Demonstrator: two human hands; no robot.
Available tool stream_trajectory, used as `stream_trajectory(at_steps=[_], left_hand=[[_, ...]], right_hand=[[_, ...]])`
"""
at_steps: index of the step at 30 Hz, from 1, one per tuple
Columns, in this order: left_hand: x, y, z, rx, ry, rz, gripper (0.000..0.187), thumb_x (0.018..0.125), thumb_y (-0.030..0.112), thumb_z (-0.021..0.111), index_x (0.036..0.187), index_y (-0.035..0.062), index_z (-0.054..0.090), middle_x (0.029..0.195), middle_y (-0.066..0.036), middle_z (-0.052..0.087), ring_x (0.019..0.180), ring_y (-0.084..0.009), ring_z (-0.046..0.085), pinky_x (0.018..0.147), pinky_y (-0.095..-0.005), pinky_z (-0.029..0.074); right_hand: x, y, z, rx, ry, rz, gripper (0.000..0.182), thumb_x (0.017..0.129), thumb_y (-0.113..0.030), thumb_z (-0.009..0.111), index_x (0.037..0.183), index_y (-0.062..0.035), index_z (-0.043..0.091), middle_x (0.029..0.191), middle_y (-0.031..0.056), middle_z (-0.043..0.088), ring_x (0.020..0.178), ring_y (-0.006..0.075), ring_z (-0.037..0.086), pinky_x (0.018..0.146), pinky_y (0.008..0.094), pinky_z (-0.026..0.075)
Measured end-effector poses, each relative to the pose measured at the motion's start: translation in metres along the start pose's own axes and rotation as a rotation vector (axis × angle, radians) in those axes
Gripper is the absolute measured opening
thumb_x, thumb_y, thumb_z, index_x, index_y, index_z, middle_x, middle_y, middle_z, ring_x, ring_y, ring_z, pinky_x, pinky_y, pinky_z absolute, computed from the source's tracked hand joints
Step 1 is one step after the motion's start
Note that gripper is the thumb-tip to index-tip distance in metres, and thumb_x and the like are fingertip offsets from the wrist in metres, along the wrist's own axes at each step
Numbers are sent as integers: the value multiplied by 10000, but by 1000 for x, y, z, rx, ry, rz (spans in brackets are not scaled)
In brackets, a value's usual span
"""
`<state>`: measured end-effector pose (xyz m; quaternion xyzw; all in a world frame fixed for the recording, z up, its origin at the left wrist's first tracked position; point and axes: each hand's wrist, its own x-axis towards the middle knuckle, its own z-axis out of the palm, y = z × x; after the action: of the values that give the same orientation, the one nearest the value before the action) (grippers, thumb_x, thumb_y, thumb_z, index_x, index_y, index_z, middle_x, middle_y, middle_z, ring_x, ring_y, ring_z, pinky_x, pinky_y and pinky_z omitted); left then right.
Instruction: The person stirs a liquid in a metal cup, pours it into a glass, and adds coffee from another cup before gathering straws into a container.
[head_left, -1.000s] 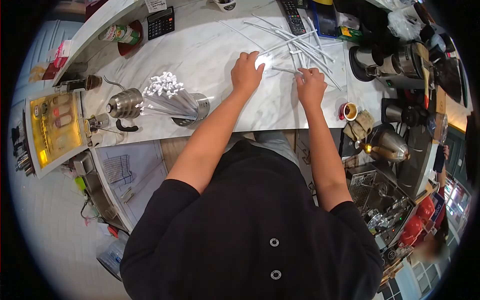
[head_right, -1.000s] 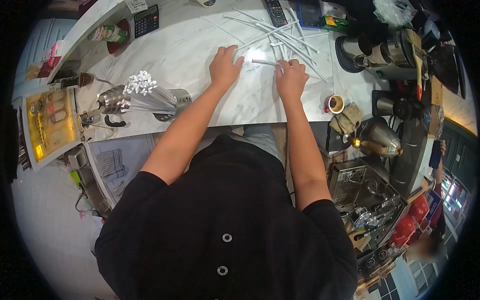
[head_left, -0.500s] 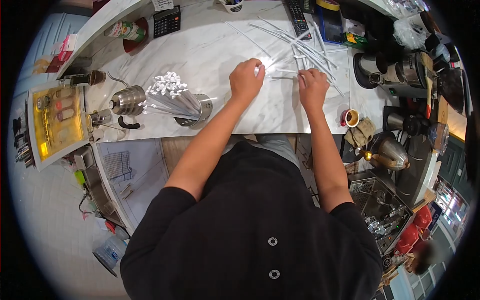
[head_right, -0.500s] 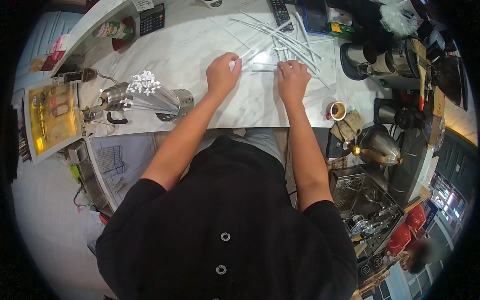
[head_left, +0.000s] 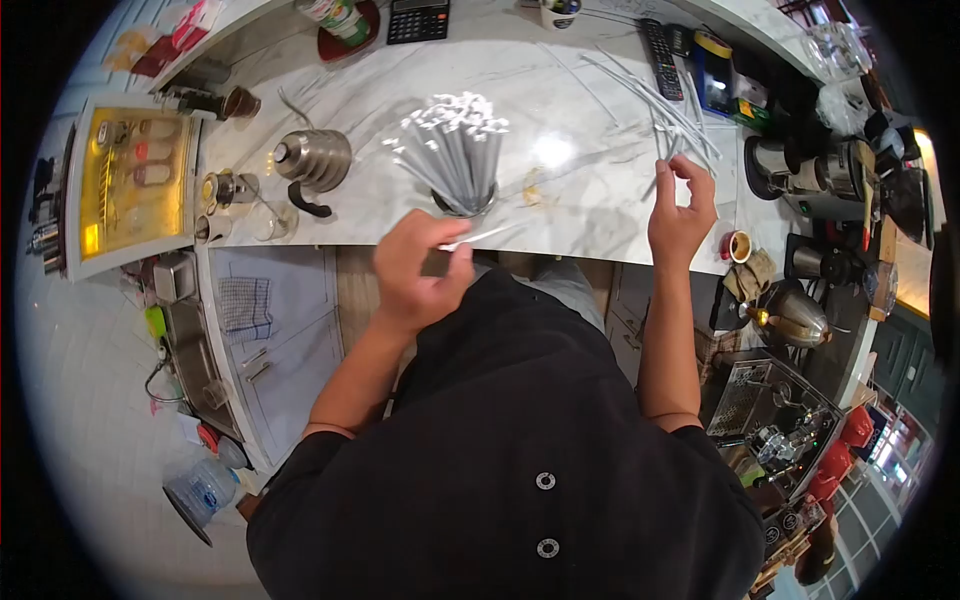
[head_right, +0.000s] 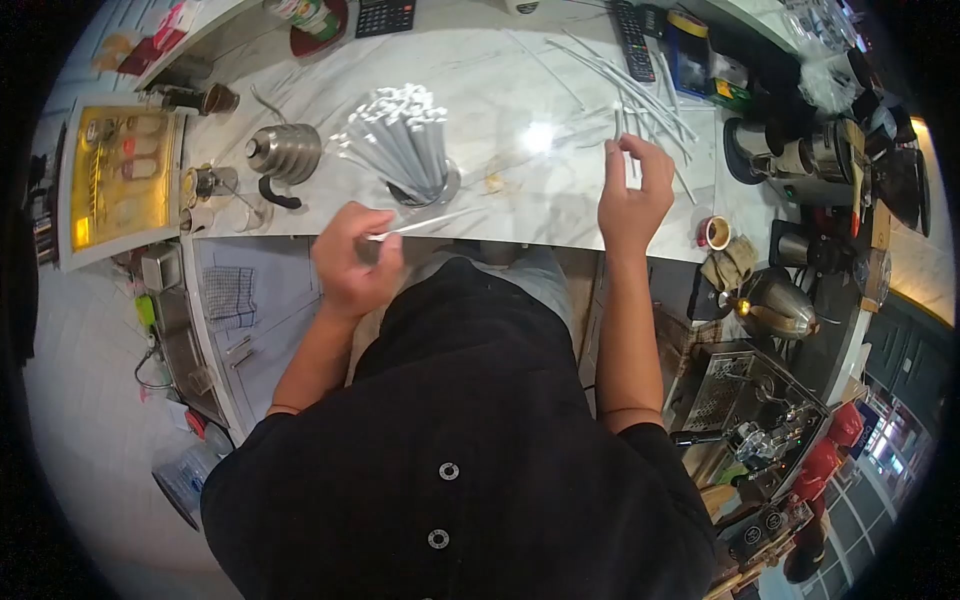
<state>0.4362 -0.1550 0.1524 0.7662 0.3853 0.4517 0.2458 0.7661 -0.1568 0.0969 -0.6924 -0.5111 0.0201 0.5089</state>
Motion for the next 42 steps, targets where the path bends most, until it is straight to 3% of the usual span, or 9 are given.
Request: stream_trajectory(at_steps=[2,9,10,14,25,27,35,40,42], left_hand=[[-6,-8,-33,-27,55,22,327,833,-56,708,1149,2,644,780,-69,605,667,-159,550,629,-288,451],[6,-41,-75,1,218,26,386,807,-12,737,1183,41,670,799,-68,642,639,-154,558,589,-286,430],[7,-42,-78,11,151,26,411,857,-45,735,1250,1,626,870,-47,642,751,-108,564,683,-259,451],[25,-51,-64,-51,187,57,358,797,-24,752,1141,62,707,875,-70,692,658,-134,596,590,-272,449],[68,-53,-71,-102,227,116,357,795,-29,743,1136,73,712,902,-68,705,656,-154,611,603,-286,502],[70,-59,-65,-85,148,230,383,837,-30,754,1207,40,686,951,-87,711,728,-129,627,644,-261,489],[54,-98,-15,-3,-101,63,350,804,33,734,1138,137,745,784,-62,664,685,-229,643,637,-371,534],[37,-113,-3,121,-141,69,355,795,70,821,1139,112,744,948,-72,688,940,-276,645,837,-406,534],[35,-113,1,253,42,271,506,798,113,857,1266,97,666,1193,-108,663,1154,-348,582,975,-474,476]], right_hand=[[-17,-27,8,63,-27,17,124,910,-45,787,1016,-12,732,984,90,733,947,246,663,877,355,508],[-52,-108,46,396,-109,121,124,921,-5,758,1021,8,686,1002,116,709,975,206,688,899,313,511],[-53,-114,52,405,-145,99,126,918,-5,760,1018,7,683,1002,116,709,980,206,691,898,313,513],[-60,-134,75,399,-196,51,135,901,-2,762,1002,-2,672,999,128,708,951,236,705,853,334,526],[-78,-123,92,291,-191,88,143,911,-42,776,1007,-5,676,991,124,705,923,244,679,844,347,526],[-78,-122,97,294,-188,104,144,909,-44,777,1009,-6,681,983,122,705,918,241,677,842,349,526],[-94,-103,116,124,-245,36,173,875,-100,796,1026,-82,713,966,76,715,968,299,639,882,427,474],[-93,-100,134,11,-231,-32,162,877,-133,800,1019,-115,725,936,27,724,924,271,631,854,425,435],[-91,-97,136,-29,-228,-50,178,867,-132,817,1019,-104,729,922,24,718,904,264,637,843,410,439]])
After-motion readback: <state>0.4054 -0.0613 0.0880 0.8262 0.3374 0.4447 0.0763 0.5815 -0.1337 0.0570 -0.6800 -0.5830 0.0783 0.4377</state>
